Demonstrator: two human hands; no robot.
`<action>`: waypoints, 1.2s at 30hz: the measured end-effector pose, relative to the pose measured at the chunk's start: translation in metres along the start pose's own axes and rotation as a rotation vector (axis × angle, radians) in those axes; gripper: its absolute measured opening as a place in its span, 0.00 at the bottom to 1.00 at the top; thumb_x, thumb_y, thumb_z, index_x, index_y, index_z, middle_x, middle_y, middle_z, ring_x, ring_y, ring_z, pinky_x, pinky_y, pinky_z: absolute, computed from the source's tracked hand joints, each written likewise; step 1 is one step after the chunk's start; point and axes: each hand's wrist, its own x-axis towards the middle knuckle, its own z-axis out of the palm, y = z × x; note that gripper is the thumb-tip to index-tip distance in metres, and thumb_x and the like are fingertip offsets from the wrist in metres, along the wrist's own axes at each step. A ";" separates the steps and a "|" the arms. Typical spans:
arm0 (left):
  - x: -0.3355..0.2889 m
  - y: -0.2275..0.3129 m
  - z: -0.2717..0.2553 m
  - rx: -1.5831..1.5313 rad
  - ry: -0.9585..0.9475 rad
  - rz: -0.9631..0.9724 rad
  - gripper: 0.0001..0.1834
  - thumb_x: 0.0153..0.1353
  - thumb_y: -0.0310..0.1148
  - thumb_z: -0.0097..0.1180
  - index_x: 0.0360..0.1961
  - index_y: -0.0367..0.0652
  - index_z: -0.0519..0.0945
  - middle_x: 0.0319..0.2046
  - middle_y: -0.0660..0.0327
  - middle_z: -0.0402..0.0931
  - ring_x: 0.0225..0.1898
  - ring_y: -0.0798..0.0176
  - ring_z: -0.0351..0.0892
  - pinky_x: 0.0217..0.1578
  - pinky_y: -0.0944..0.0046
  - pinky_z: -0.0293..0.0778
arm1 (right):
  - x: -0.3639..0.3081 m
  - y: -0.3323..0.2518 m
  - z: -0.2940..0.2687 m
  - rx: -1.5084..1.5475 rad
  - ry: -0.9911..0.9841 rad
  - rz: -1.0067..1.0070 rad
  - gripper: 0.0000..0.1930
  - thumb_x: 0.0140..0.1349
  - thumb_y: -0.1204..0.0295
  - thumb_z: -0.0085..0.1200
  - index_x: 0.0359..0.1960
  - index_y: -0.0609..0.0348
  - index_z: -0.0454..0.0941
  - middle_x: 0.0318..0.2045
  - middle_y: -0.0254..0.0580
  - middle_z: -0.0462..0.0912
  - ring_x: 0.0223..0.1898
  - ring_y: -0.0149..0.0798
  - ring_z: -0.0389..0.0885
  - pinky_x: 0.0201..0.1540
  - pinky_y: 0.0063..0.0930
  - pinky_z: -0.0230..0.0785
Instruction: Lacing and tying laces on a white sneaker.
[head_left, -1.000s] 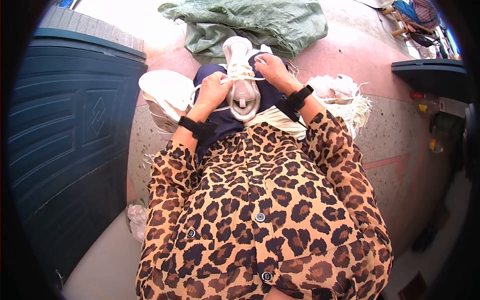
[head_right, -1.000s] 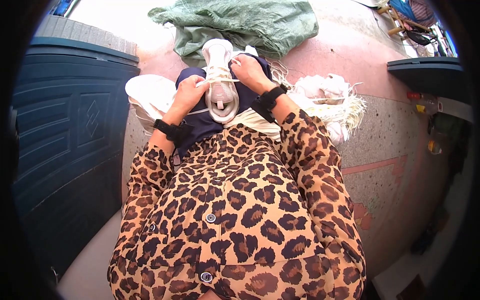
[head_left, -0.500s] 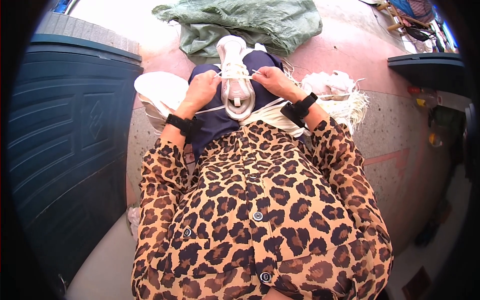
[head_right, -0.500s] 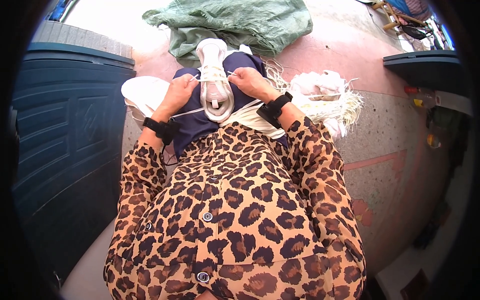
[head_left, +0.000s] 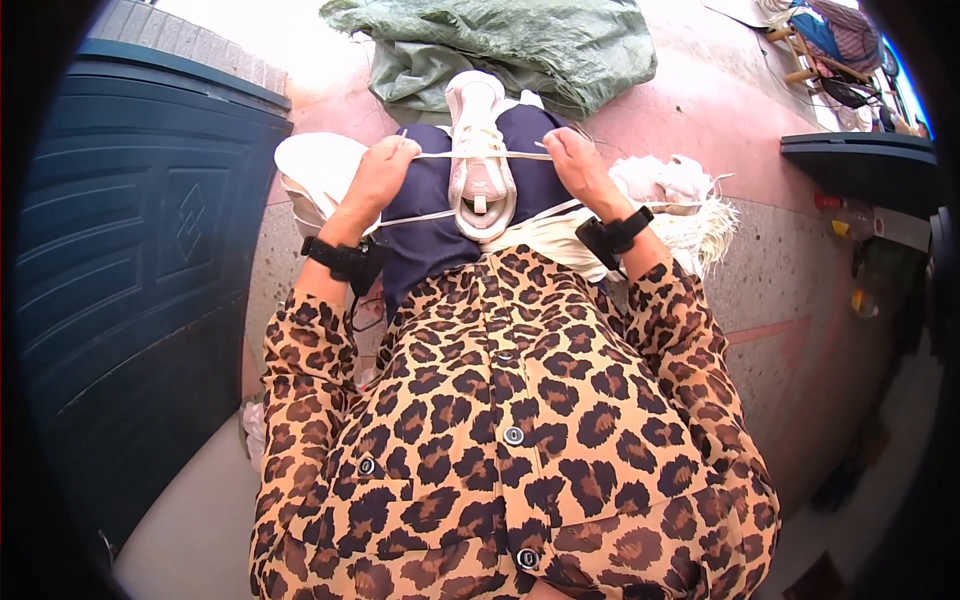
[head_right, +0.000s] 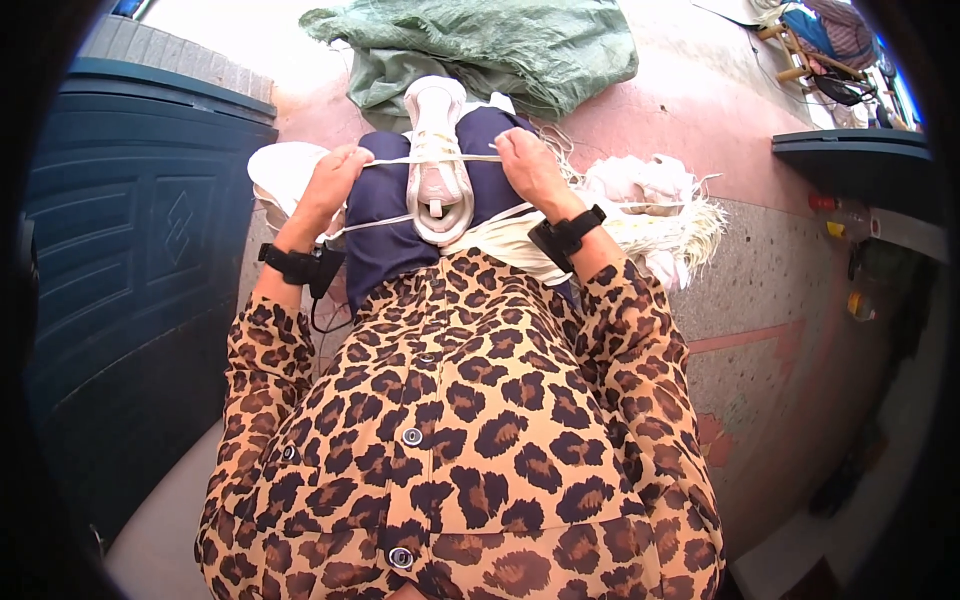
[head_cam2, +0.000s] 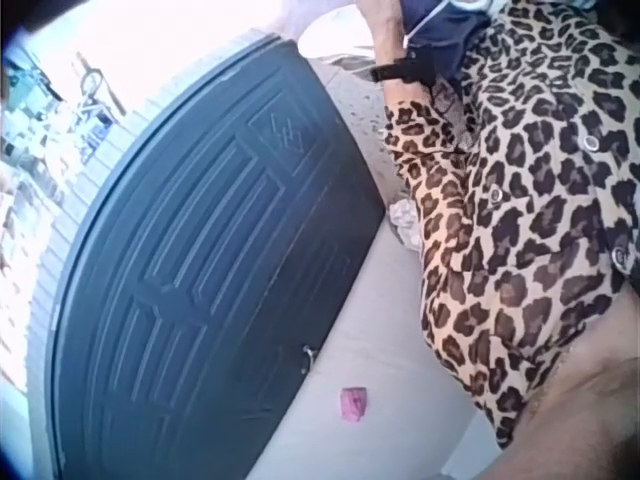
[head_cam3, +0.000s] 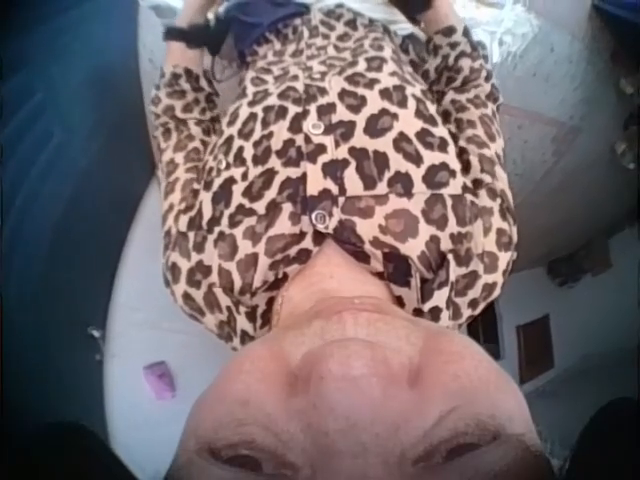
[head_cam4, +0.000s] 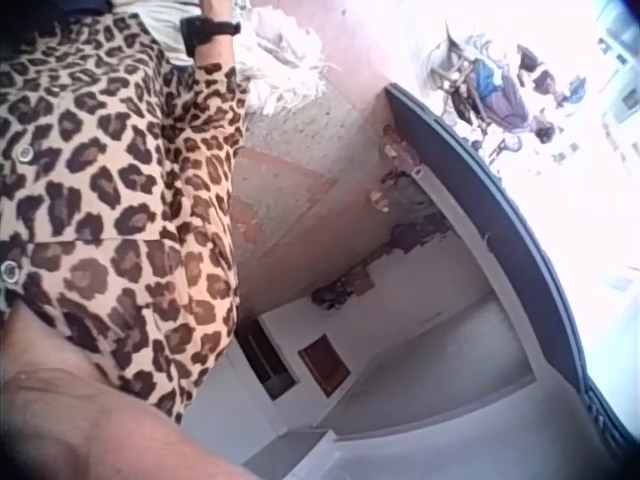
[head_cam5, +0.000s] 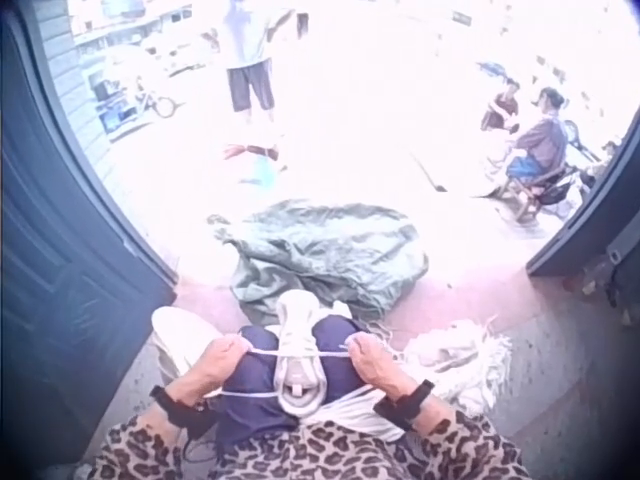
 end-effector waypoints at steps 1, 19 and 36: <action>-0.002 0.000 -0.002 -0.161 -0.053 -0.145 0.14 0.57 0.37 0.47 0.32 0.33 0.74 0.26 0.60 0.74 0.30 0.68 0.70 0.33 0.68 0.66 | -0.002 -0.001 -0.003 -0.008 -0.062 0.056 0.15 0.58 0.63 0.43 0.32 0.64 0.74 0.25 0.55 0.76 0.32 0.53 0.75 0.37 0.36 0.66; -0.001 -0.016 0.050 0.414 0.104 0.144 0.11 0.54 0.35 0.47 0.28 0.37 0.77 0.26 0.48 0.75 0.31 0.46 0.75 0.33 0.53 0.69 | -0.003 -0.008 0.024 -0.233 -0.240 0.043 0.13 0.56 0.67 0.41 0.29 0.64 0.74 0.28 0.56 0.76 0.34 0.54 0.75 0.38 0.42 0.66; 0.006 -0.007 0.053 0.771 0.134 0.512 0.09 0.52 0.33 0.45 0.22 0.39 0.73 0.22 0.51 0.74 0.27 0.48 0.74 0.30 0.51 0.68 | 0.016 -0.016 0.027 -0.328 -0.390 -0.111 0.13 0.53 0.70 0.40 0.23 0.68 0.75 0.25 0.61 0.76 0.31 0.56 0.76 0.37 0.41 0.67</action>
